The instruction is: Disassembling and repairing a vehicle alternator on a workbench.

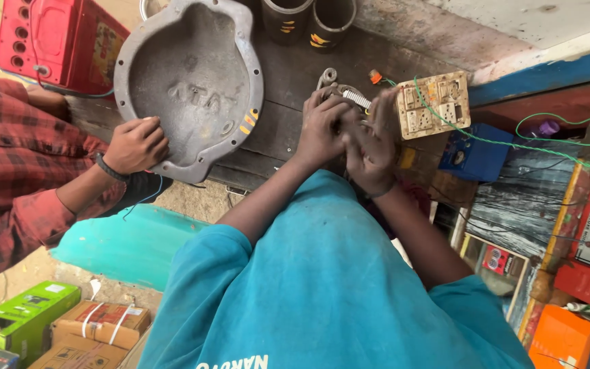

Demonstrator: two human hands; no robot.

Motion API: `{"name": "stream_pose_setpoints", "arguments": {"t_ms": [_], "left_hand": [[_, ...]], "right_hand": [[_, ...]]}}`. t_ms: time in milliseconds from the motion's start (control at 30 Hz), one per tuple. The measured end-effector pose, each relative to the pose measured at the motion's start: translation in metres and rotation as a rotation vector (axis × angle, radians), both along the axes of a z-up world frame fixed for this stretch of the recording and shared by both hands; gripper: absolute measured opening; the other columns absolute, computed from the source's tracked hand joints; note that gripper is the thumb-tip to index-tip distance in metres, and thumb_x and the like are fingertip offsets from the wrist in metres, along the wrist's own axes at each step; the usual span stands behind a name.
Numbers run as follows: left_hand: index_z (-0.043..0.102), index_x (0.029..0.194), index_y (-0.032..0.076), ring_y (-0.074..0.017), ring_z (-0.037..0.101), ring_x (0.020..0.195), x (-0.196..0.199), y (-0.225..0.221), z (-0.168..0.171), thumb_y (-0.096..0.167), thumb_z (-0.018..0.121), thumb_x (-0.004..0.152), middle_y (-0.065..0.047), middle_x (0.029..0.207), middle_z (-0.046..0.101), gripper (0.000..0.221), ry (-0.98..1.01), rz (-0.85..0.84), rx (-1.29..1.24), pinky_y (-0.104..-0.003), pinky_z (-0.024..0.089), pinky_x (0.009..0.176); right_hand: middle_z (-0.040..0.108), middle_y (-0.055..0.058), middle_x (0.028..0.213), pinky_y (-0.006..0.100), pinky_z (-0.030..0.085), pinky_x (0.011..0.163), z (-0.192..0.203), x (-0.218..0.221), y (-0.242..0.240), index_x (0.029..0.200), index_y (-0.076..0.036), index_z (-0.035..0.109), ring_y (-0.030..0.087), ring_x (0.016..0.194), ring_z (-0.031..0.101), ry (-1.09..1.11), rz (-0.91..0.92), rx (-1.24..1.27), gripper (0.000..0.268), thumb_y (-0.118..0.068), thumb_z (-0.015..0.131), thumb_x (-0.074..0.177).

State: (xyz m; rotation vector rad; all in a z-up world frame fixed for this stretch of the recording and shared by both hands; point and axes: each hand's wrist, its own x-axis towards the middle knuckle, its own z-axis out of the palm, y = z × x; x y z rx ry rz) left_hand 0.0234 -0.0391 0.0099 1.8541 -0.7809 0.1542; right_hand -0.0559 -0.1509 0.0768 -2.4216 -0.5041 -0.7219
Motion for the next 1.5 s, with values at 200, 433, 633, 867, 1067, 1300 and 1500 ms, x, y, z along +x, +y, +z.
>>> {"name": "stream_pose_setpoints", "arguments": {"t_ms": [200,433,633,867,1067,1300,1500], "left_hand": [[0.073,0.108,0.012,-0.0323,0.054,0.127,-0.002,-0.002,0.012,0.019,0.082,0.075,-0.005,0.113,0.070,0.035,0.060,-0.004,-0.002,-0.048,0.037,0.110],[0.070,0.095,0.011,-0.0303,0.057,0.127,-0.003,-0.005,0.006,0.018,0.083,0.078,-0.002,0.106,0.070,0.023,0.057,0.038,0.029,-0.047,0.039,0.110],[0.075,0.100,0.012,-0.0313,0.054,0.128,-0.002,0.000,0.022,0.018,0.083,0.079,-0.002,0.109,0.071,0.023,0.033,0.024,-0.029,-0.047,0.037,0.109],[0.072,0.096,0.013,-0.0284,0.057,0.128,0.000,-0.003,0.013,0.018,0.082,0.083,0.000,0.106,0.073,0.017,0.090,0.004,-0.034,-0.045,0.038,0.110],[0.071,0.098,0.011,-0.0297,0.057,0.127,-0.003,-0.002,0.035,0.019,0.085,0.077,-0.003,0.104,0.069,0.026,0.115,0.046,-0.029,-0.046,0.039,0.109],[0.075,0.101,0.015,-0.0286,0.056,0.131,-0.003,-0.005,0.009,0.014,0.082,0.080,-0.003,0.120,0.071,0.023,0.013,0.022,-0.054,-0.045,0.037,0.113],[0.065,0.094,0.008,-0.0267,0.057,0.131,-0.004,-0.005,0.019,0.015,0.082,0.078,-0.005,0.107,0.068,0.024,0.100,0.106,0.007,-0.045,0.040,0.111]], "right_hand": [[0.063,0.014,0.132,0.040,0.049,0.110,-0.020,0.005,0.006,0.144,-0.009,0.047,0.025,0.125,0.063,0.057,-0.168,1.204,0.056,-0.032,0.065,0.096],[0.069,0.014,0.112,0.035,0.061,0.101,-0.039,0.006,-0.013,0.109,0.003,0.065,0.020,0.108,0.070,0.157,-0.080,1.195,0.020,0.007,0.079,0.095],[0.070,0.014,0.117,0.031,0.062,0.094,-0.048,0.008,-0.025,0.107,0.002,0.066,0.018,0.103,0.071,0.139,-0.097,1.227,0.022,0.007,0.080,0.092],[0.071,0.011,0.129,0.028,0.059,0.082,-0.037,0.009,-0.019,0.110,-0.001,0.071,0.019,0.105,0.072,0.280,-0.148,1.286,0.016,-0.006,0.075,0.094],[0.070,0.012,0.122,0.038,0.050,0.114,-0.041,0.004,-0.024,0.111,0.000,0.072,0.024,0.129,0.063,0.165,-0.101,0.998,0.017,-0.003,0.078,0.096],[0.070,0.009,0.121,0.035,0.055,0.101,-0.009,0.011,-0.016,0.105,-0.003,0.073,0.021,0.119,0.066,0.282,-0.165,0.973,0.011,-0.009,0.076,0.096],[0.069,0.011,0.124,0.040,0.050,0.118,-0.013,0.013,-0.018,0.105,-0.001,0.073,0.024,0.129,0.061,0.124,-0.058,0.663,0.017,-0.013,0.078,0.095]]}}
